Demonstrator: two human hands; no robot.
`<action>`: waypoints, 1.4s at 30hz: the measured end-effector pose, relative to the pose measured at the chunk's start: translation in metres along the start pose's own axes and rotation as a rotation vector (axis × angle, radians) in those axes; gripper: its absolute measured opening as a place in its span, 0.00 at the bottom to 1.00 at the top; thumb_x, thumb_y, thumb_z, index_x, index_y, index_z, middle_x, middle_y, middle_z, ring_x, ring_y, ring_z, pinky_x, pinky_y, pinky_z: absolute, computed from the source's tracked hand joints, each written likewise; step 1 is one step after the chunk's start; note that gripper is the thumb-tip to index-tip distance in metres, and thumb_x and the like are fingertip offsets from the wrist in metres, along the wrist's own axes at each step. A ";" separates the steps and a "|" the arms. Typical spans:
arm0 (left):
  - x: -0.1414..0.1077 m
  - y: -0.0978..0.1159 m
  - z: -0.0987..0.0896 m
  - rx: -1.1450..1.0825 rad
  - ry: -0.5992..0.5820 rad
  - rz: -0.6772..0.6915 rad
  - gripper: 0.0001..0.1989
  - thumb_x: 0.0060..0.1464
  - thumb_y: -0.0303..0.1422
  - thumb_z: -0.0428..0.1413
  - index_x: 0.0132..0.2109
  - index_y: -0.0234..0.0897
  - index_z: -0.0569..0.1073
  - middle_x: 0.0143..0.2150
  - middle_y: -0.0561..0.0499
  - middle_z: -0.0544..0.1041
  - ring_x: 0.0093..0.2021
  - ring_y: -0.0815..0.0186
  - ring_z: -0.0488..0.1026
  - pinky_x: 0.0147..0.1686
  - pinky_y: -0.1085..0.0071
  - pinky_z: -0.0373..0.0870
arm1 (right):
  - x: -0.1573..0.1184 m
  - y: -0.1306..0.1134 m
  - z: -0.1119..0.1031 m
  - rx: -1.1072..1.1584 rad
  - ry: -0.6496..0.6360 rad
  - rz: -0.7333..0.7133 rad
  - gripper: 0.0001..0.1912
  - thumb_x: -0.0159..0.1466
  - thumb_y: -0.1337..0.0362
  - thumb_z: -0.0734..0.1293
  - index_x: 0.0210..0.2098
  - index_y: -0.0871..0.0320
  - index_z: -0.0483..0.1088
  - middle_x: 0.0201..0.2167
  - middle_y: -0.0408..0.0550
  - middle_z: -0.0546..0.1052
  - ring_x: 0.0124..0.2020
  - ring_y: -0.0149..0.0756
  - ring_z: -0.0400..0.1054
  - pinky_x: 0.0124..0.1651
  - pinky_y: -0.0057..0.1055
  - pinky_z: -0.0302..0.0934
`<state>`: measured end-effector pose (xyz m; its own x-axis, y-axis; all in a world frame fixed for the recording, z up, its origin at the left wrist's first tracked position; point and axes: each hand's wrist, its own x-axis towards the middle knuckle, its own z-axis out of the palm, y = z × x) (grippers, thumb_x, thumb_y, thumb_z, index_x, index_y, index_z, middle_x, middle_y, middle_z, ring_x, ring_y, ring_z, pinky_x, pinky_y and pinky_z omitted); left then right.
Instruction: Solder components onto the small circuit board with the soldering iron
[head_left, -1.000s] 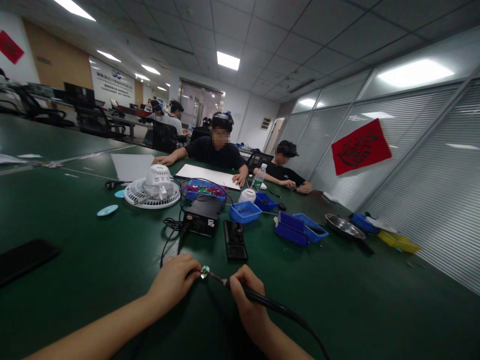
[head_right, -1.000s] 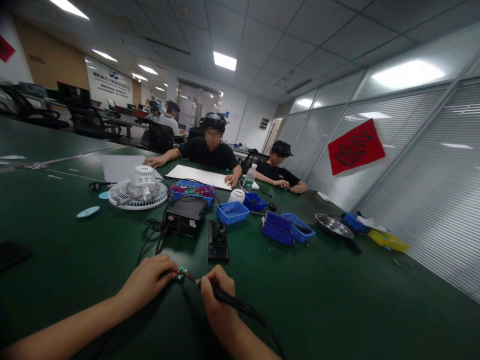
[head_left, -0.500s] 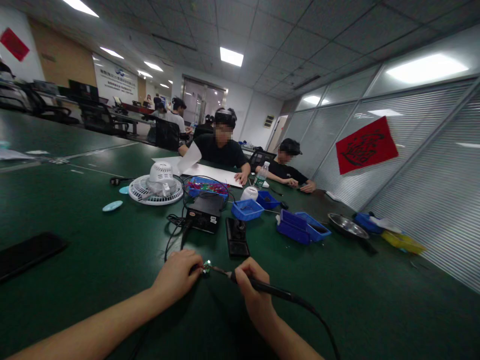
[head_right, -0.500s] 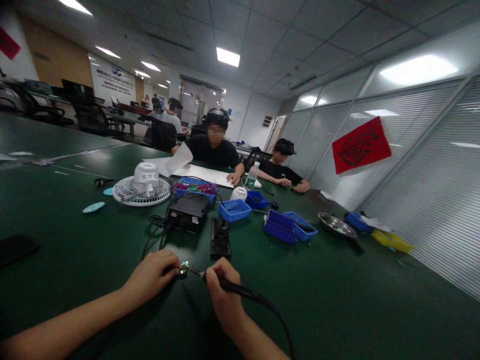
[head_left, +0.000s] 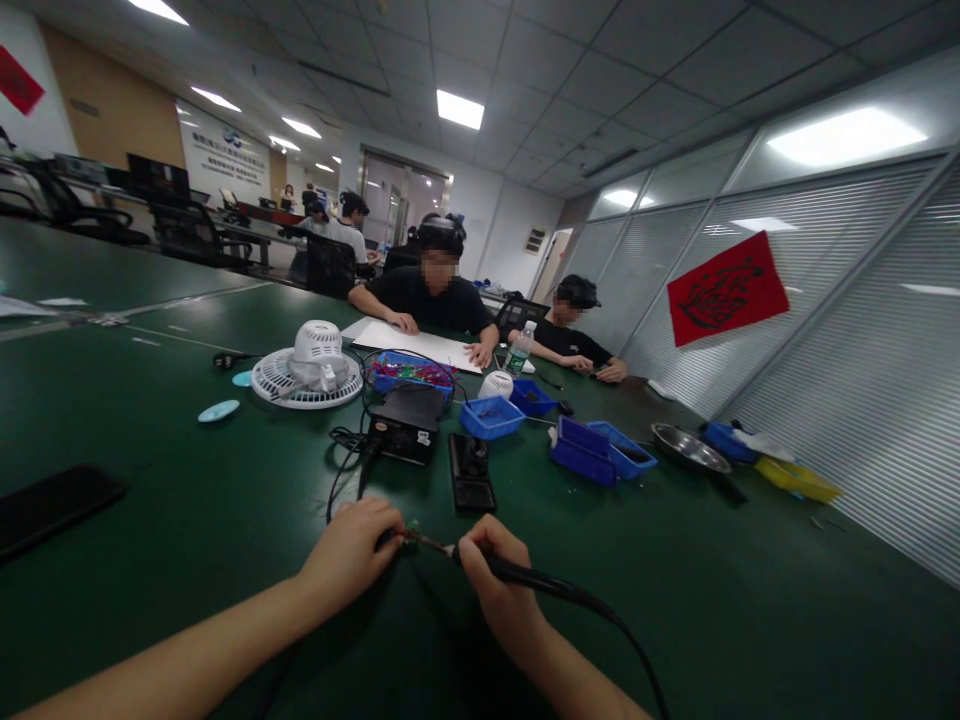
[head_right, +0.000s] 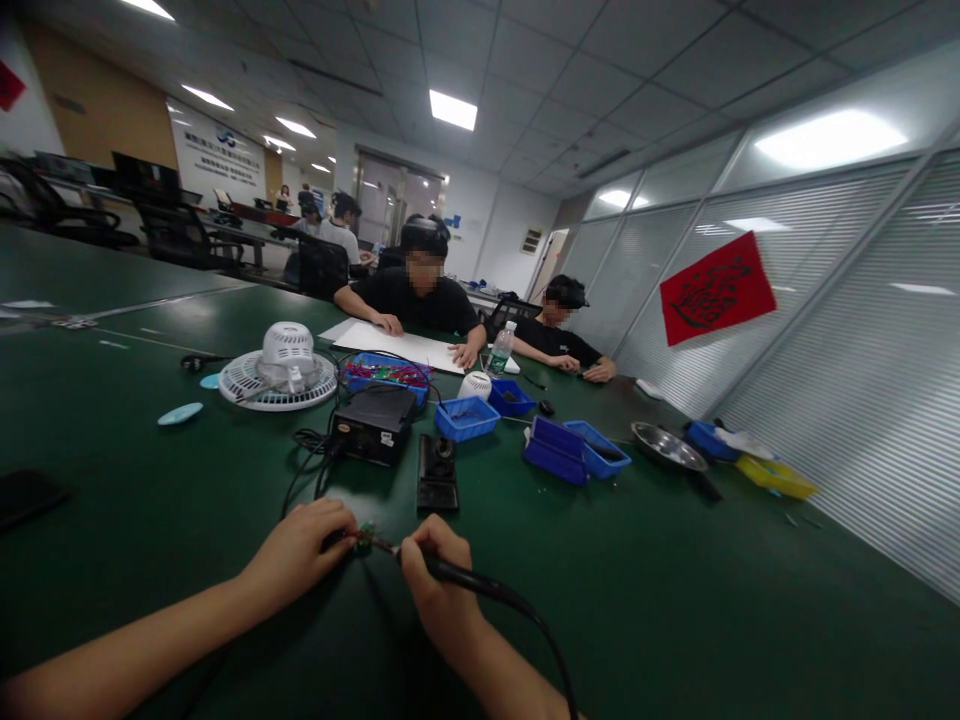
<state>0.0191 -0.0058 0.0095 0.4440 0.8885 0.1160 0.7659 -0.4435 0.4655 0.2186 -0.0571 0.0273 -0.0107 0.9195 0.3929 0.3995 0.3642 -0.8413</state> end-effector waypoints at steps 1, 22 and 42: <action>0.000 0.000 0.000 0.001 0.002 0.001 0.06 0.55 0.31 0.52 0.35 0.40 0.74 0.37 0.52 0.74 0.43 0.63 0.68 0.40 0.69 0.57 | 0.000 0.000 0.000 -0.004 -0.004 -0.005 0.12 0.60 0.64 0.61 0.20 0.57 0.60 0.18 0.37 0.61 0.21 0.29 0.56 0.26 0.26 0.52; -0.004 0.003 0.005 0.214 0.026 0.027 0.08 0.60 0.33 0.47 0.40 0.39 0.71 0.39 0.50 0.75 0.41 0.62 0.71 0.41 0.66 0.62 | -0.003 0.005 0.001 0.020 0.045 -0.036 0.12 0.59 0.66 0.62 0.20 0.56 0.60 0.17 0.36 0.61 0.19 0.28 0.56 0.24 0.25 0.51; -0.007 0.002 0.001 0.158 0.002 0.017 0.11 0.59 0.34 0.46 0.36 0.41 0.73 0.36 0.52 0.77 0.36 0.66 0.73 0.36 0.72 0.64 | -0.010 0.008 0.001 0.052 0.092 -0.017 0.11 0.60 0.65 0.62 0.21 0.56 0.60 0.17 0.37 0.63 0.19 0.29 0.57 0.25 0.26 0.53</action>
<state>0.0180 -0.0124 0.0087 0.4565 0.8810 0.1243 0.8223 -0.4711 0.3193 0.2208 -0.0630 0.0168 0.0684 0.8966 0.4375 0.3517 0.3887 -0.8516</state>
